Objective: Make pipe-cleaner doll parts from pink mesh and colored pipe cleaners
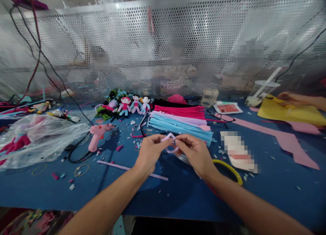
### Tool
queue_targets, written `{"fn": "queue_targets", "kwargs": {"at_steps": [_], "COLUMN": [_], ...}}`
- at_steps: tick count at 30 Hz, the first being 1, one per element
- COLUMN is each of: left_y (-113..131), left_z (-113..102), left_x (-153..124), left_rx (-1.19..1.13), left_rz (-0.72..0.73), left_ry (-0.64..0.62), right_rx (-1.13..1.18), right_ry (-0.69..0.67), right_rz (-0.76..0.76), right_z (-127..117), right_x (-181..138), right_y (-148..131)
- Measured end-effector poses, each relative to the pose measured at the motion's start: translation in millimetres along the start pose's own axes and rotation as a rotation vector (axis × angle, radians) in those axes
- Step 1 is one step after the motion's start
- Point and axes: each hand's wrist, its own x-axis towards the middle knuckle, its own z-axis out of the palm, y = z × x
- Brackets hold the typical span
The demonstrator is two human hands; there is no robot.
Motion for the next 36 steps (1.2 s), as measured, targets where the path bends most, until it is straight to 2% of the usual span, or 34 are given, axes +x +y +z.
{"fn": "queue_targets", "kwargs": {"at_steps": [15, 22, 25, 31, 36], "left_y": [0.7, 1.9, 3.6, 4.6, 0.3], "left_z": [0.5, -1.7, -3.0, -3.0, -1.8], "left_x": [0.0, -0.4, -1.2, -0.5, 0.6], "left_rx": [0.092, 0.068, 0.072, 0.027, 0.004], "left_rz": [0.023, 0.063, 0.116, 0.112, 0.102], "left_ry": [-0.017, -0.125, -0.087, -0.072, -0.074], "right_rx": [-0.005, -0.010, -0.005, 0.094, 0.268], "right_ry": [0.000, 0.042, 0.051, 0.053, 0.022], "right_rz": [0.016, 0.041, 0.042, 0.104, 0.158], "right_z": [0.6, -1.3, -1.6, -1.1, -0.3], "right_x": [0.1, 1.1, 1.3, 2.9, 4.3], "right_y": [-0.5, 0.3, -0.2, -0.1, -1.4]}}
